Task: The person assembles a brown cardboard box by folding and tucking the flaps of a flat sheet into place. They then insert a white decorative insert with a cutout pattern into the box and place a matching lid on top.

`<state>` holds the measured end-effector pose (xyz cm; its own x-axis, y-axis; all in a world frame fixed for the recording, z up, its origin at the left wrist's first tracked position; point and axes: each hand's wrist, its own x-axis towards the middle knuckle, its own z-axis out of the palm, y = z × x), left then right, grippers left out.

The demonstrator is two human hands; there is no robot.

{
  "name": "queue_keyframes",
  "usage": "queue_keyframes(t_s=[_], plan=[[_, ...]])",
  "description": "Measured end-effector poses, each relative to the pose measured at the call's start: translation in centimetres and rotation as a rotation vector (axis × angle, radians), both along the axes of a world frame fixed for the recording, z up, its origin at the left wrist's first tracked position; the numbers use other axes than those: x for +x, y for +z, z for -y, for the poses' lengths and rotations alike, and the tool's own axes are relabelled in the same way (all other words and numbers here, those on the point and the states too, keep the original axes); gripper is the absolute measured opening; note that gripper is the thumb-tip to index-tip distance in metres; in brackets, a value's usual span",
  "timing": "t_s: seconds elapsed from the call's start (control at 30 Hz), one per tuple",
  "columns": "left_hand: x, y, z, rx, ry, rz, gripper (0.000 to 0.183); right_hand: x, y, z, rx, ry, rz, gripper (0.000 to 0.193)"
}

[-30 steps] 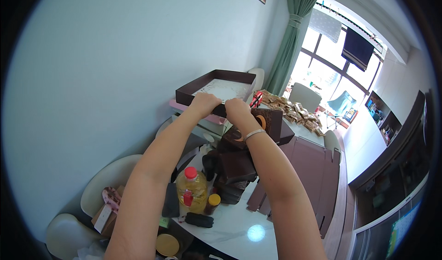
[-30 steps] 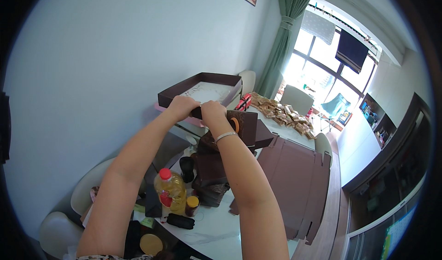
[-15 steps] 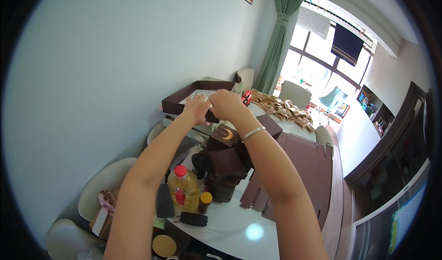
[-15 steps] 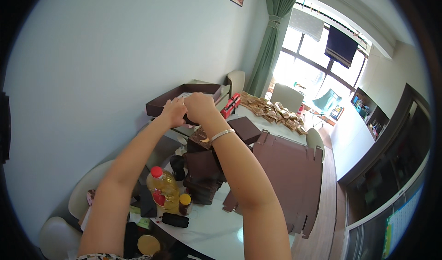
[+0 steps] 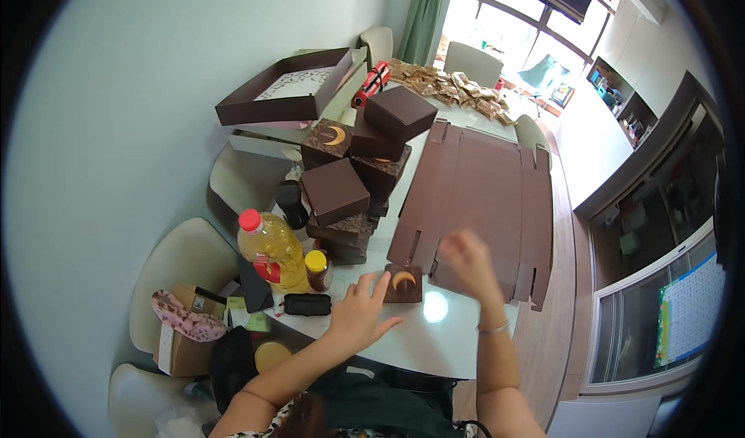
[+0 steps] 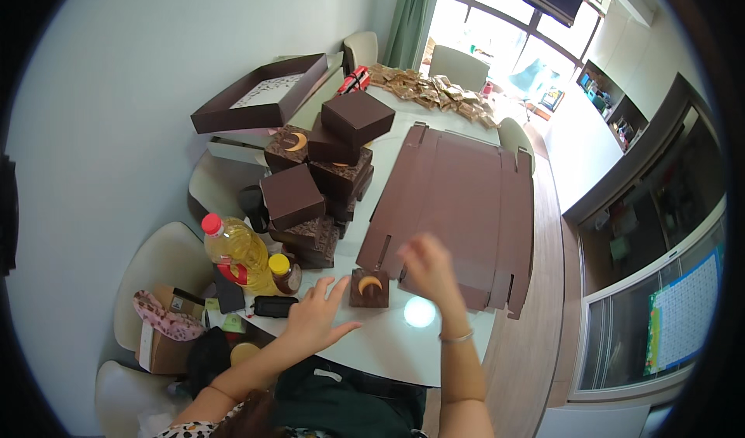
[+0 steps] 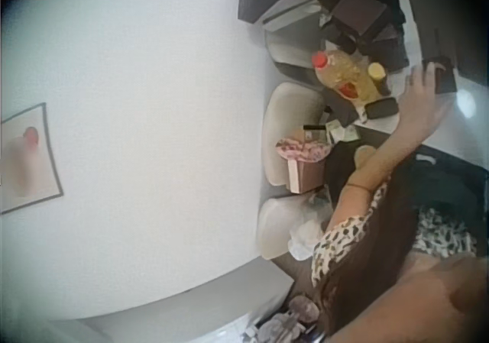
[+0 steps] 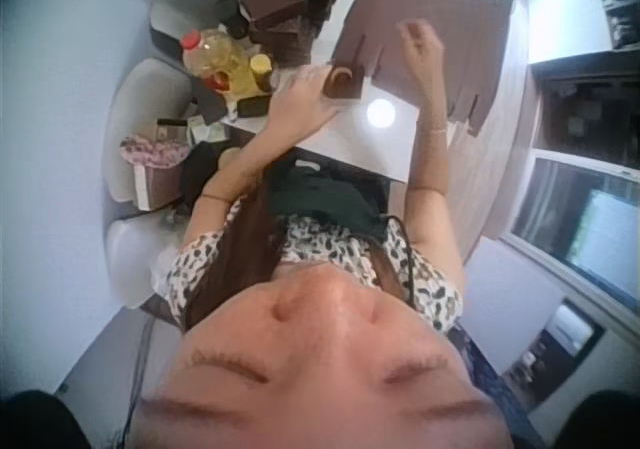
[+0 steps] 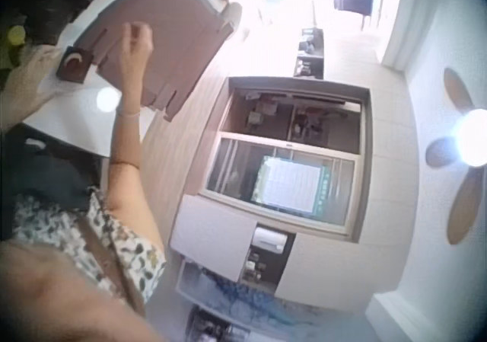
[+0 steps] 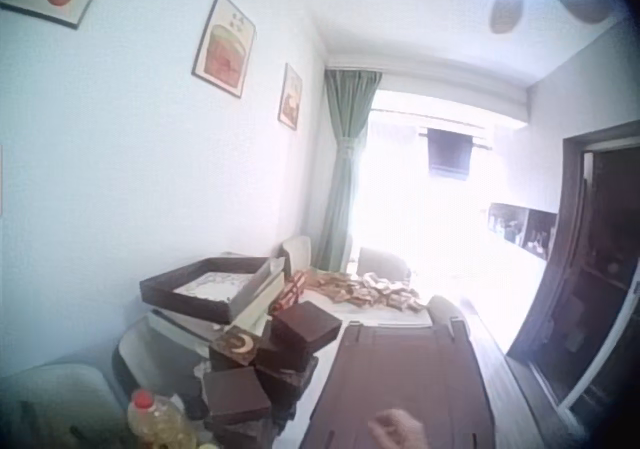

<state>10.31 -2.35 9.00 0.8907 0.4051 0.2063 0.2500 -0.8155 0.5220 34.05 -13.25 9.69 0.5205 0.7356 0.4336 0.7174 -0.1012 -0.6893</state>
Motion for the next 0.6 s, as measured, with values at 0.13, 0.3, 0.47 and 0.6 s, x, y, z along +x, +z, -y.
queue_keyframes(t_s=[0.13, 0.3, 0.47, 0.6], plan=[[2.4, -9.0, 0.4, -0.036, 0.089, -0.113, 0.101, -4.2, -11.4, 2.8, -0.284, 0.111, -0.289, 0.085], [3.8, -12.8, 0.3, -0.166, -0.071, 0.010, 0.081, -6.0, -11.9, 4.5, -0.331, 0.235, -0.182, 0.094], [2.6, -7.3, -0.2, -0.154, -0.134, -0.004, 0.065, -6.2, -6.8, 4.6, -0.450, 0.272, -0.344, 0.083], [1.0, 2.4, -0.5, 0.049, -0.101, 0.045, 0.065, -6.6, -0.3, 4.2, -0.214, 0.276, -0.143, 0.075]])
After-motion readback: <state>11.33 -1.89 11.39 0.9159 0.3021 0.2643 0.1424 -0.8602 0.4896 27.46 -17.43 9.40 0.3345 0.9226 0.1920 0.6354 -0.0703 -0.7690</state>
